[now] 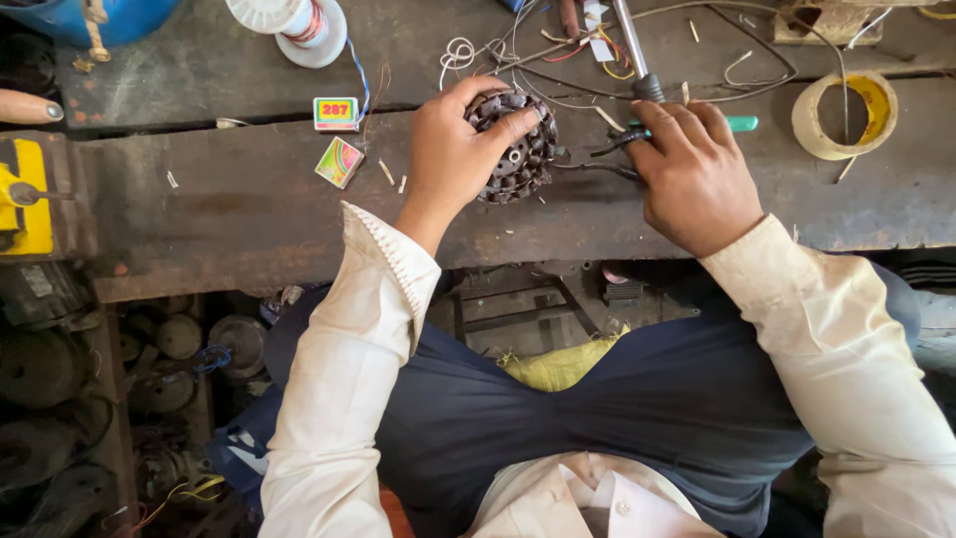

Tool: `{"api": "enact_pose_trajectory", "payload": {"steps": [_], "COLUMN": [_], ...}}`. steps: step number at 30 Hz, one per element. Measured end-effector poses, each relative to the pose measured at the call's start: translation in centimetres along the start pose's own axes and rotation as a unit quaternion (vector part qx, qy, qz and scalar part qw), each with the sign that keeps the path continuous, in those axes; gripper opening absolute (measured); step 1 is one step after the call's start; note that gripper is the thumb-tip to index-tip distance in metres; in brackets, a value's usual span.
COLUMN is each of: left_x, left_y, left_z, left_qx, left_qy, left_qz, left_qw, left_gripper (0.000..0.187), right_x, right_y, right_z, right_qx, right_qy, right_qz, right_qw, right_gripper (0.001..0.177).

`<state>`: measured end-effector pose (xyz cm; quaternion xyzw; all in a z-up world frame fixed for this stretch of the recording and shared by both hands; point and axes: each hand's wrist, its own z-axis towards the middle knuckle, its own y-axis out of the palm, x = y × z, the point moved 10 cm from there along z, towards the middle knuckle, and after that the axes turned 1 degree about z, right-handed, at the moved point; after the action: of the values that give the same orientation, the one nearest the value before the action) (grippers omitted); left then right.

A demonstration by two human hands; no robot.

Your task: The person sits cross-legged on the floor and uses pliers to remove small debris and wire fragments from the slots of a circular electrical component, likely a motor stator. The person repeatedly rotates the component to access different areas while cleaning it.

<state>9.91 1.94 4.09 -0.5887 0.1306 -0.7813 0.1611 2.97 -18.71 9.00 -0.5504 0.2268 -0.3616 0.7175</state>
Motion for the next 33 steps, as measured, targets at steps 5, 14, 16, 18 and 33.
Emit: {"api": "enact_pose_trajectory", "payload": {"steps": [5, 14, 16, 18, 33], "left_x": [-0.6, -1.4, -1.3, -1.4, -1.2], "left_y": [0.0, -0.3, -0.4, -0.6, -0.8], "left_z": [0.1, 0.0, 0.1, 0.2, 1.1], "left_qx": [-0.004, 0.005, 0.001, 0.000, -0.018], "left_qy": [-0.013, -0.026, -0.025, -0.029, -0.036], "left_qz": [-0.009, -0.016, -0.018, -0.021, -0.019], "left_qw": [1.000, 1.000, 1.000, 0.999, 0.999], "left_gripper": [0.039, 0.040, 0.040, 0.040, 0.040], "right_x": [0.8, 0.5, 0.7, 0.4, 2.8], "right_y": [0.8, 0.8, 1.2, 0.9, 1.2], "right_z": [-0.4, -0.5, -0.5, -0.2, 1.4], "right_qx": [-0.042, -0.047, -0.058, -0.035, -0.036], "right_qy": [0.034, 0.064, 0.071, 0.043, 0.057], "right_qz": [0.063, 0.054, 0.070, 0.046, 0.115], "right_qw": [0.996, 0.995, 0.993, 0.997, 0.991], "right_gripper": [0.029, 0.025, 0.026, 0.029, 0.057]}}
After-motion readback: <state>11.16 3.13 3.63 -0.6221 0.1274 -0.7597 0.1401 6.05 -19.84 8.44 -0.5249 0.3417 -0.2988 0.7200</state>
